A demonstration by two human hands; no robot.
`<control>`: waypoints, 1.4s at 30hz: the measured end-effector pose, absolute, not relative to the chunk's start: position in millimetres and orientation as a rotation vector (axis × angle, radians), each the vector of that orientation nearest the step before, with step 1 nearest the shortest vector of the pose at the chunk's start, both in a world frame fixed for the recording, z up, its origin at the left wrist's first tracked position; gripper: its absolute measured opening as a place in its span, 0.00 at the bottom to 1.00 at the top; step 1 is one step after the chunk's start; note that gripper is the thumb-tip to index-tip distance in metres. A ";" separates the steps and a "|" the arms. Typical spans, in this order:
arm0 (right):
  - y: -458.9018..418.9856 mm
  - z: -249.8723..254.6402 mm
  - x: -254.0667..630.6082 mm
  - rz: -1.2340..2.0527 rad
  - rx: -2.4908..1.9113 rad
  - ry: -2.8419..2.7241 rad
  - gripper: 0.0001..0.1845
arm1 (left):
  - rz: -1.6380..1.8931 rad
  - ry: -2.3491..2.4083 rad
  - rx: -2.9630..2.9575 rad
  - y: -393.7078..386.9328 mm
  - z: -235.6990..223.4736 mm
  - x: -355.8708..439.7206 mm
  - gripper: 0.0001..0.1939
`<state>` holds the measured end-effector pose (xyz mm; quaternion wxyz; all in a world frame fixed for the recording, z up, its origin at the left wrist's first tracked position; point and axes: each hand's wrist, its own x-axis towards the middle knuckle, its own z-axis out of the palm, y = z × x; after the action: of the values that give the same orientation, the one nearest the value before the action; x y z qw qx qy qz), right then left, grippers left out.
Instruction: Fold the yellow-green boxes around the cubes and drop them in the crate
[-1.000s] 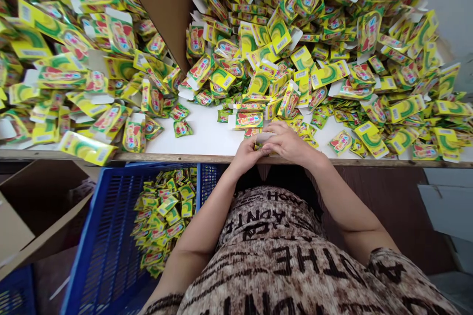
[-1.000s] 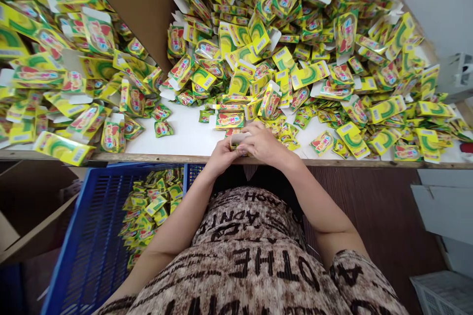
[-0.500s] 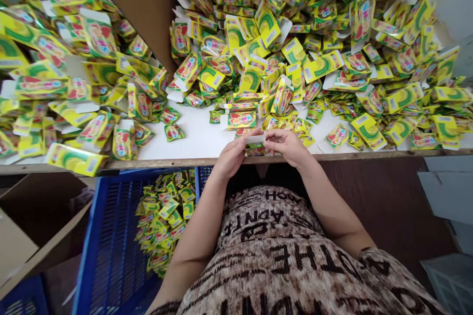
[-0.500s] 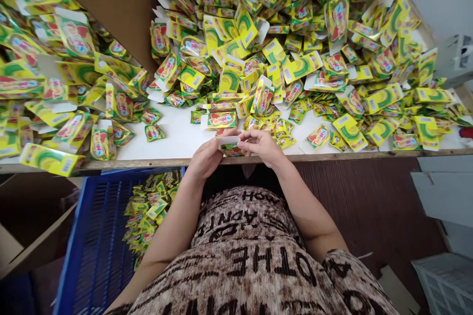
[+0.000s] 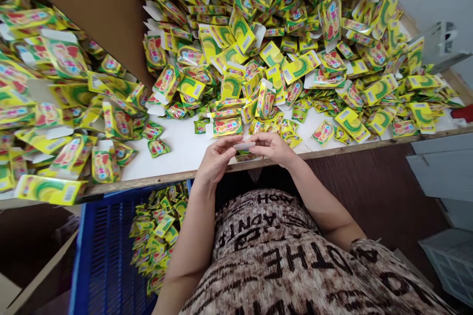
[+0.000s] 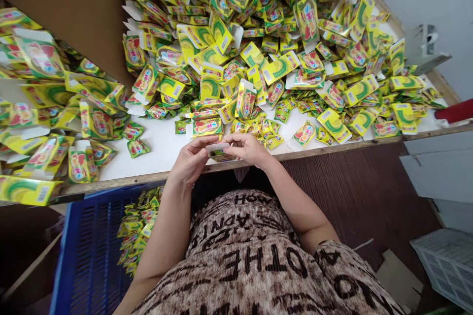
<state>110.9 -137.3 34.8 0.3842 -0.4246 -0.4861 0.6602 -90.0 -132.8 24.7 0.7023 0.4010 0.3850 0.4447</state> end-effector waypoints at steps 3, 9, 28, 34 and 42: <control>-137.3 34.3 108.6 1.696 -1.070 -1.216 0.16 | 1.040 1.009 0.868 -132.9 27.5 -89.3 0.14; -136.9 30.9 96.8 1.690 -1.120 -1.035 0.13 | 0.887 1.022 0.712 -121.6 27.9 -79.8 0.21; -115.6 25.5 89.1 1.423 -1.127 -1.036 0.19 | 1.365 1.222 1.312 -126.2 10.3 -69.5 0.13; -117.2 25.0 94.7 1.345 -1.141 -1.134 0.17 | 1.314 1.170 1.166 -119.7 7.7 -67.9 0.15; -127.4 14.1 102.1 1.283 -1.119 -1.224 0.15 | 1.383 1.078 1.139 -124.9 7.7 -64.4 0.10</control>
<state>102.1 -127.4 14.1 0.4988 -0.4626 -0.5059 0.5304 -64.4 -124.9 7.7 0.5014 0.4714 0.4461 0.5723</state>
